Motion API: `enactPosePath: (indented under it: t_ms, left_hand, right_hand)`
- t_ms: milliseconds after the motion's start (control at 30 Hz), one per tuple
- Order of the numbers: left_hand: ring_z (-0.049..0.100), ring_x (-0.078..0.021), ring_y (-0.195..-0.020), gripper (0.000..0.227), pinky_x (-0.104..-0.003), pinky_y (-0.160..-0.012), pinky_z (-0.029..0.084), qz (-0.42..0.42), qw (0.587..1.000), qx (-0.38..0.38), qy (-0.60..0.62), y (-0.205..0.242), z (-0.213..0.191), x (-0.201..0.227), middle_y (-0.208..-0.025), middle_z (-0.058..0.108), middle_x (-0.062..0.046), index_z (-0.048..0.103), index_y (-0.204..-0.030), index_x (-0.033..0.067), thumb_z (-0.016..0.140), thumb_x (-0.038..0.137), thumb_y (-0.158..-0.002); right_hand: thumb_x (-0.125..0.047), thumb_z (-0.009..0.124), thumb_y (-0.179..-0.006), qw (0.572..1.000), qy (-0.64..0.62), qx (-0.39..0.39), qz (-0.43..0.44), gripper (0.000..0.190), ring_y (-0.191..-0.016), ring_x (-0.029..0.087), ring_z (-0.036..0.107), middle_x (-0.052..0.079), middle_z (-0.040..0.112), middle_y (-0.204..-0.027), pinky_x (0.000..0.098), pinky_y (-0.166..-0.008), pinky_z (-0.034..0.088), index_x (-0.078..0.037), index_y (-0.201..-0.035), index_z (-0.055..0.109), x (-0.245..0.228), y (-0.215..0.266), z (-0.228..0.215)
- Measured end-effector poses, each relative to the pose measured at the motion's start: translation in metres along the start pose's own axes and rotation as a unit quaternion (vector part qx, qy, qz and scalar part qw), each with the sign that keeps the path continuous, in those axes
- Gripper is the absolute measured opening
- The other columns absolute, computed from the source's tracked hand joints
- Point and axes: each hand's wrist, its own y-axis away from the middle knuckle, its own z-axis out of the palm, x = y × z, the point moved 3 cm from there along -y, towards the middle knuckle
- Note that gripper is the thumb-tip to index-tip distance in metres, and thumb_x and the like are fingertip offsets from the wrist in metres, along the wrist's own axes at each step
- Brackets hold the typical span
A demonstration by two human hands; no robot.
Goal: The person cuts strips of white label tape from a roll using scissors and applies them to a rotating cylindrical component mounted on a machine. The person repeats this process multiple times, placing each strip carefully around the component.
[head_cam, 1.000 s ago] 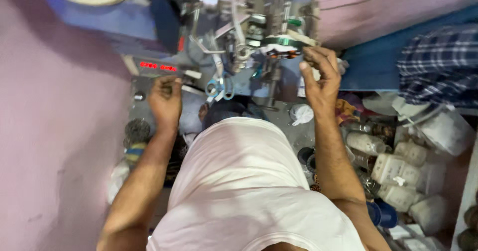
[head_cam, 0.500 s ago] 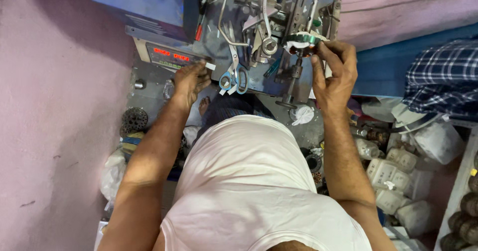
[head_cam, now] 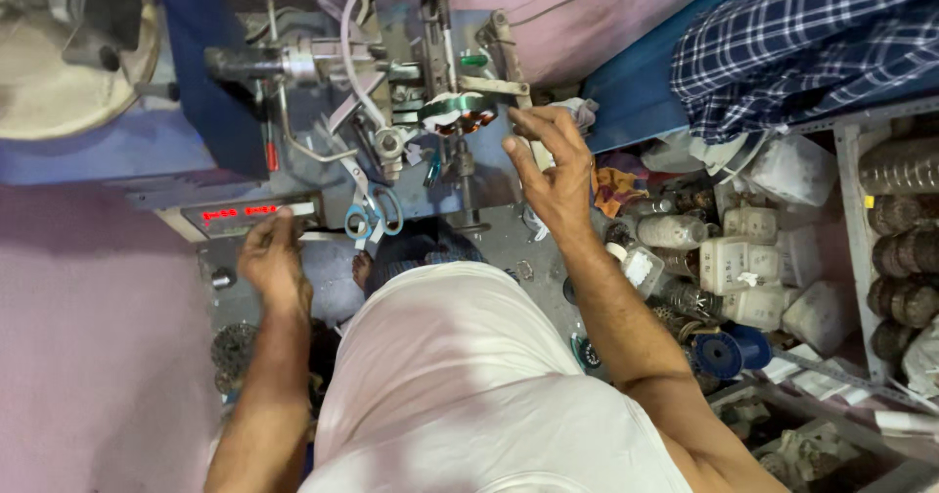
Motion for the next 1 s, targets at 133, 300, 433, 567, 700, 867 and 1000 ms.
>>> enactPosePath:
  t_ms: [133,300,433,567,700,867,1000]
  left_hand:
    - [0.063,-0.0126,-0.069,0.013,-0.027,-0.064,0.051,0.023,0.999,-0.041,0.024,0.029,0.01,0.05,-0.087,0.072,-0.005,0.07,-0.1,0.0036,0.08,0.012,-0.098]
    - [0.068,-0.0149,-0.077,0.011,-0.029,-0.071,0.057,0.024,0.982,-0.177,0.062,0.095,0.064,0.108,-0.093,0.074,-0.008,0.071,-0.105,0.004,0.073,0.013,-0.1]
    - [0.07,-0.0172,-0.078,0.018,-0.031,-0.07,0.06,-0.015,0.963,-0.266,0.026,0.133,0.12,0.119,-0.098,0.075,-0.011,0.071,-0.111,0.003,0.07,0.014,-0.098]
    - [0.071,-0.0178,-0.08,0.025,-0.03,-0.07,0.06,-0.034,0.938,-0.344,0.041,0.146,0.159,0.12,-0.102,0.076,-0.012,0.069,-0.119,-0.0004,0.069,0.014,-0.099]
    - [0.07,-0.0154,-0.081,0.029,-0.028,-0.07,0.059,-0.061,0.933,-0.354,0.029,0.147,0.176,0.115,-0.105,0.076,-0.01,0.069,-0.124,-0.0005,0.068,0.015,-0.1]
    - [0.069,-0.0143,-0.082,0.029,-0.028,-0.071,0.058,-0.067,0.925,-0.371,0.038,0.149,0.185,0.109,-0.108,0.075,-0.009,0.069,-0.125,-0.0004,0.067,0.016,-0.101]
    - [0.069,-0.014,-0.084,0.029,-0.027,-0.072,0.058,-0.056,0.927,-0.371,0.031,0.15,0.188,0.105,-0.109,0.075,-0.009,0.069,-0.125,-0.0004,0.068,0.016,-0.101]
  right_hand:
    - [-0.006,0.074,-0.096,0.999,0.021,-0.009,-0.04,0.038,-0.116,0.026,0.063,0.013,0.064,-0.125,0.0368,-0.103,0.049,-0.004,-0.133,0.068,0.005,-0.004,0.007]
    - [0.0,0.069,-0.095,0.992,0.049,-0.03,-0.109,0.042,-0.122,0.029,0.059,0.014,0.062,-0.128,0.0375,-0.108,0.046,-0.003,-0.137,0.065,-0.001,-0.01,0.024]
    - [0.001,0.067,-0.096,0.994,0.006,-0.044,-0.098,0.04,-0.122,0.027,0.061,0.014,0.062,-0.128,0.036,-0.107,0.049,-0.003,-0.135,0.066,0.003,-0.013,0.021]
    - [-0.007,0.074,-0.097,0.995,-0.087,-0.017,-0.055,0.026,-0.109,0.024,0.066,0.013,0.067,-0.117,0.0344,-0.097,0.053,-0.001,-0.123,0.072,0.018,-0.01,0.008]
    - [-0.011,0.074,-0.098,0.902,-0.41,-0.055,0.128,0.015,-0.09,0.019,0.07,0.01,0.071,-0.101,0.0321,-0.084,0.057,0.003,-0.106,0.074,0.036,0.003,0.013]
    - [-0.01,0.072,-0.1,0.855,-0.478,-0.097,0.177,0.016,-0.086,0.019,0.07,0.009,0.069,-0.096,0.03,-0.077,0.056,0.006,-0.102,0.072,0.036,0.014,0.014]
    - [-0.008,0.072,-0.097,0.842,-0.496,-0.099,0.189,0.013,-0.085,0.018,0.07,0.009,0.069,-0.095,0.0339,-0.079,0.062,0.005,-0.101,0.072,0.031,0.01,0.016]
